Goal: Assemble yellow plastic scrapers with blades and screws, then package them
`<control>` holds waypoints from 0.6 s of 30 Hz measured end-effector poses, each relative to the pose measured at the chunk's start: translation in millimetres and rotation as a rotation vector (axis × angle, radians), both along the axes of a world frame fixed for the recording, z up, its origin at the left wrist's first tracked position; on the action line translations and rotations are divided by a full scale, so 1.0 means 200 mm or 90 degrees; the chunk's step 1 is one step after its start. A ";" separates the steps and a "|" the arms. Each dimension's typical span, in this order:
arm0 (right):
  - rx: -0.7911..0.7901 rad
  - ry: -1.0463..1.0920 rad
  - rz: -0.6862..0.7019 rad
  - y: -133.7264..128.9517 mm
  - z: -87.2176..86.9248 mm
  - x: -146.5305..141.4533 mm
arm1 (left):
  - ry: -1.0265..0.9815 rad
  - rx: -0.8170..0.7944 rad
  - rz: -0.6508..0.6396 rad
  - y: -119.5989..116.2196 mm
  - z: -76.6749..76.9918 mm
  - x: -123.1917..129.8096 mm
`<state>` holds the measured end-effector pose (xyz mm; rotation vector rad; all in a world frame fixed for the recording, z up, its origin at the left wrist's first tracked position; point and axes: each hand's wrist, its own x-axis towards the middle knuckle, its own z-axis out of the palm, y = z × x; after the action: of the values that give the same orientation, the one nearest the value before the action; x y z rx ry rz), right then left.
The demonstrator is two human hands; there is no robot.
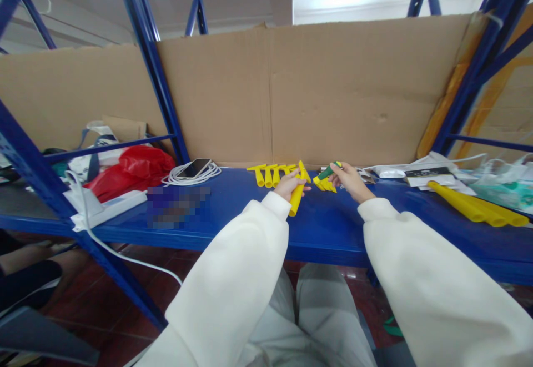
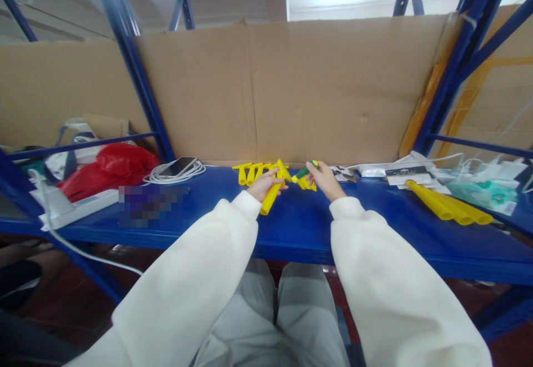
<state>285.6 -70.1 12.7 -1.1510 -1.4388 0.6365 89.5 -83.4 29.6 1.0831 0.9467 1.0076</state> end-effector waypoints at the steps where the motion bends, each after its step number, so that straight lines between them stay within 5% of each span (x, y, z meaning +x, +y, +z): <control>1: 0.012 0.023 -0.029 0.00 0.01 0.01 | 0.004 0.000 0.001 0.00 0.00 0.00; 7: 0.064 0.227 -0.132 0.01 0.03 0.05 | 0.012 -0.009 0.001 -0.01 0.01 0.00; 18: 0.065 0.430 -0.079 -0.04 0.07 -0.01 | 0.008 -0.008 -0.001 0.01 -0.01 0.00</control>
<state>283.0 -78.8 27.4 -0.8222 -0.8064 0.7613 89.2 -81.7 27.6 1.0809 0.9615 0.9940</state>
